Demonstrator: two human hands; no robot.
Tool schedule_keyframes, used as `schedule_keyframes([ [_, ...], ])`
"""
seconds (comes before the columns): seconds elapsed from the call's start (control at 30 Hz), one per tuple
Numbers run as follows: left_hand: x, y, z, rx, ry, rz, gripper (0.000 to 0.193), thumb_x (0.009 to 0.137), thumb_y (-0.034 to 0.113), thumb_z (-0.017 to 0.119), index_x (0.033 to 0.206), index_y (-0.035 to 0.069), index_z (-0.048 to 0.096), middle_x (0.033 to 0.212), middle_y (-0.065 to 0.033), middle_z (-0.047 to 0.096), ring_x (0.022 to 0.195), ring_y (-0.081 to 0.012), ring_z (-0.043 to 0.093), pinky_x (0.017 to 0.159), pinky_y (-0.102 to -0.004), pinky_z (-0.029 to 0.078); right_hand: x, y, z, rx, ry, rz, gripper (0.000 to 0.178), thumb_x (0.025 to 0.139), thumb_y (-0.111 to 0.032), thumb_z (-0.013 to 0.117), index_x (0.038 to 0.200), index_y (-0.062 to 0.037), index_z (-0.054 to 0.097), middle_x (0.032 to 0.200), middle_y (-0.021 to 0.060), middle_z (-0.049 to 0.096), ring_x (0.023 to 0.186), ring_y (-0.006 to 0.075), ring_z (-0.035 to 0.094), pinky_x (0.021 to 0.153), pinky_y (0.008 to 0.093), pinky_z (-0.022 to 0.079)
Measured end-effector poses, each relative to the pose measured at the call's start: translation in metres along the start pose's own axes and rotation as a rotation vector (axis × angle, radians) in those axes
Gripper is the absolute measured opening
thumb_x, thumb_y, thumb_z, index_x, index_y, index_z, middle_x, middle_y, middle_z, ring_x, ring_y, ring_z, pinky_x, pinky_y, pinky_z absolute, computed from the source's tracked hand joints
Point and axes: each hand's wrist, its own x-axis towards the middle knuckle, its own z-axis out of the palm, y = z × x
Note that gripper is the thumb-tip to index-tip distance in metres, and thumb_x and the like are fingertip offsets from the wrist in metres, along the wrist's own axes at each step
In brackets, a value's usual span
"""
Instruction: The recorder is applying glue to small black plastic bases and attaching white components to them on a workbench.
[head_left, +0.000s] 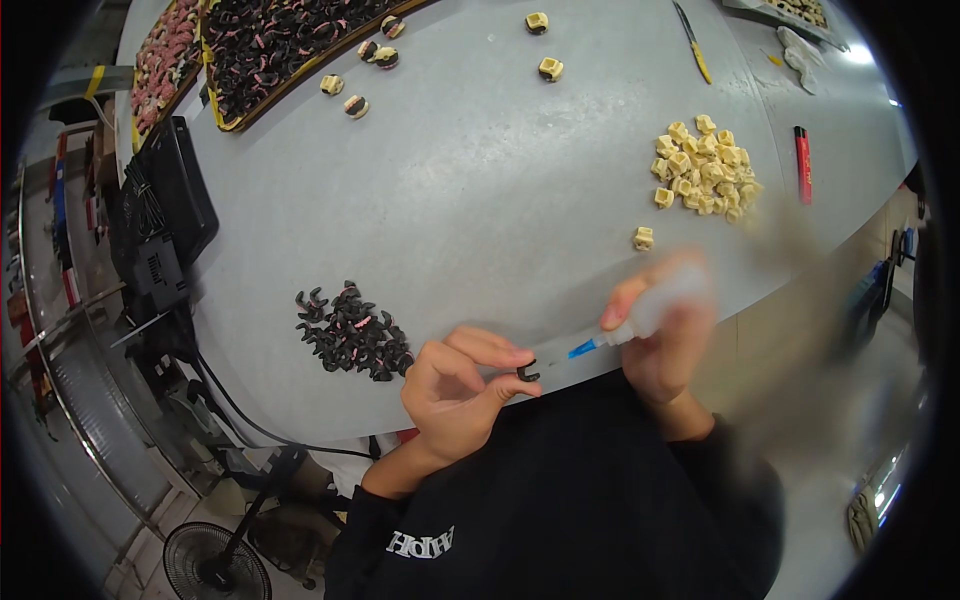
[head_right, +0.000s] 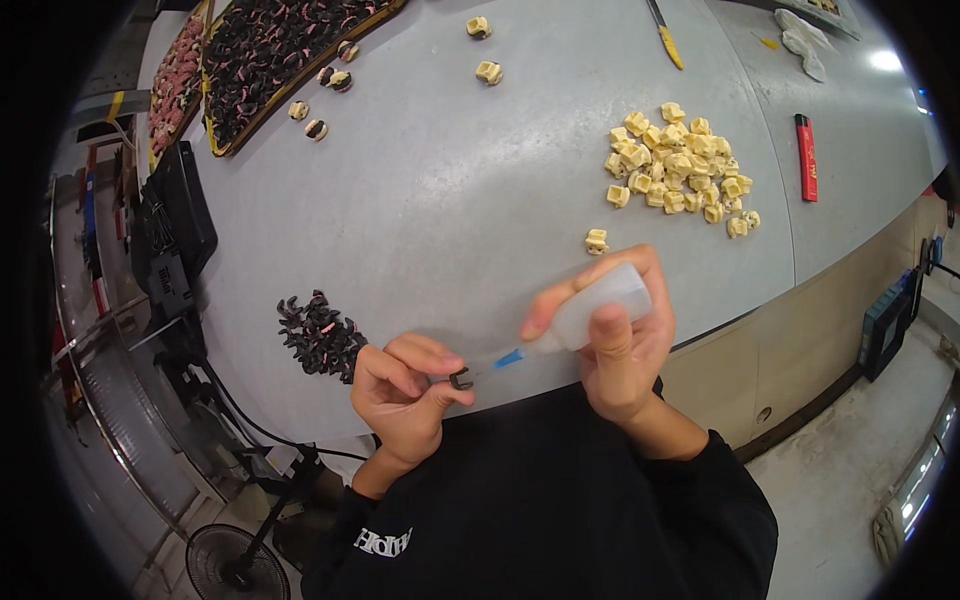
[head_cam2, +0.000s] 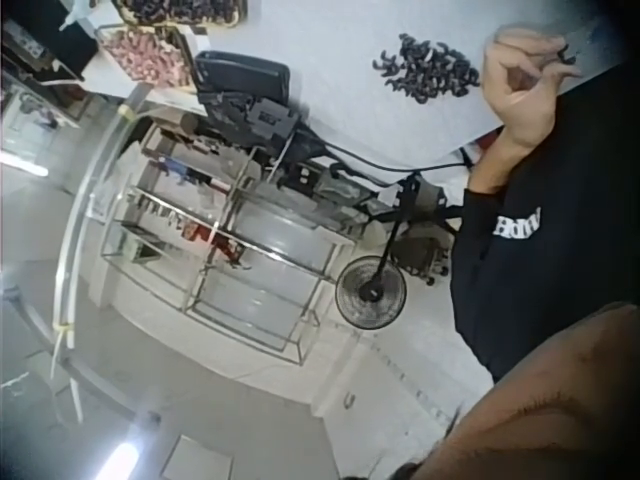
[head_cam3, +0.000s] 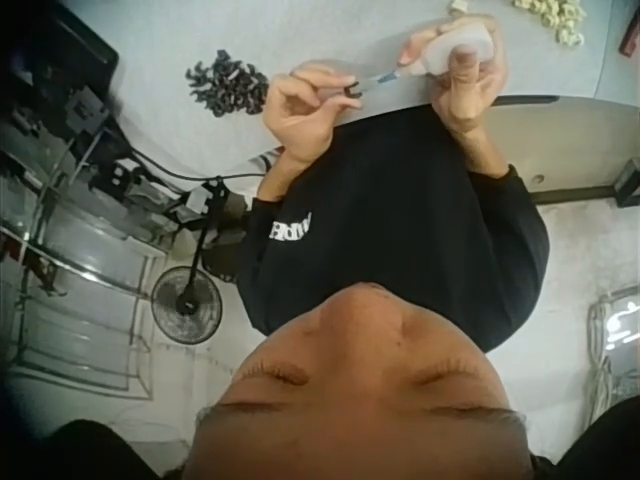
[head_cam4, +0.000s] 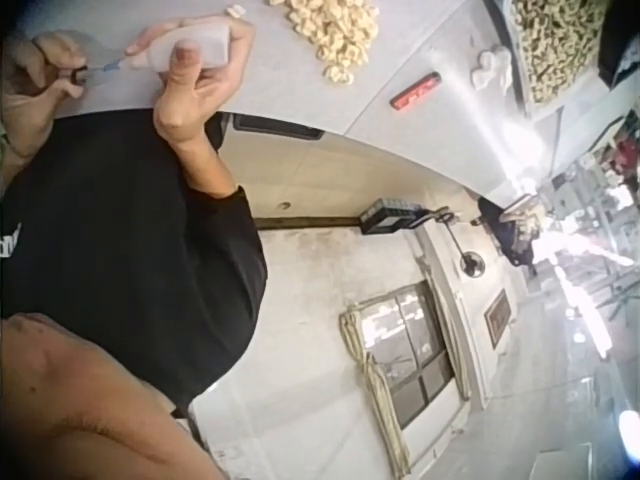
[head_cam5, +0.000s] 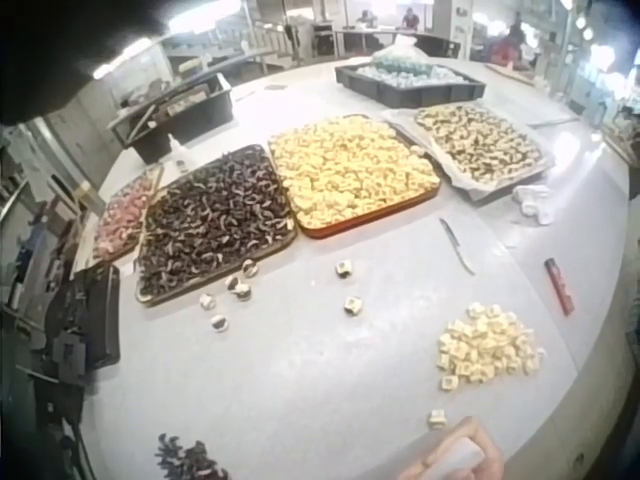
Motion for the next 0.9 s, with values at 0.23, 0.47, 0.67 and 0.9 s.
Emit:
schedule_keyframes([
  [0.23,-0.002,0.002,-0.002,-0.021,0.006,0.024,0.042,0.066,-0.009,0.073,0.076,0.007,0.036,0.082,-0.015,0.061,0.077,-0.022,0.058,0.066,-0.0306,0.049,0.002,-0.02,-0.011,-0.022,0.022,-0.063,0.033,0.085,-0.012,0.061,0.102,-0.0047,0.033,0.087,0.0204,0.061,0.069,0.0169,0.058,0.066,0.027,0.048],
  [0.47,-0.003,0.008,0.006,-0.037,0.088,0.001,0.042,0.063,-0.014,0.072,0.074,0.005,0.037,0.082,-0.016,0.061,0.079,-0.0234,0.059,0.065,-0.0324,0.051,0.007,-0.008,-0.017,-0.559,-0.136,-0.279,0.042,0.074,0.007,0.067,0.103,-0.0032,0.038,0.105,0.0224,0.058,0.09,0.0218,0.061,0.078,0.0295,0.048],
  [0.67,-0.005,0.001,0.004,0.054,0.101,0.064,0.041,0.064,-0.01,0.074,0.075,0.006,0.038,0.081,-0.0148,0.061,0.078,-0.0232,0.059,0.069,-0.0331,0.049,0.005,-0.007,-0.015,-0.523,-0.133,-0.152,0.04,0.074,0.005,0.069,0.098,-0.0048,0.039,0.11,0.0204,0.059,0.1,0.0208,0.058,0.082,0.0294,0.047],
  [0.9,-0.006,0.002,0.004,0.042,0.097,0.016,0.044,0.065,-0.003,0.076,0.077,0.008,0.036,0.082,-0.0111,0.059,0.08,-0.0199,0.054,0.077,-0.032,0.044,0.004,-0.023,-0.031,-0.64,-0.212,-0.313,0.043,0.072,0.003,0.07,0.104,-0.0033,0.043,0.112,0.0193,0.057,0.101,0.0235,0.057,0.085,0.0322,0.045],
])
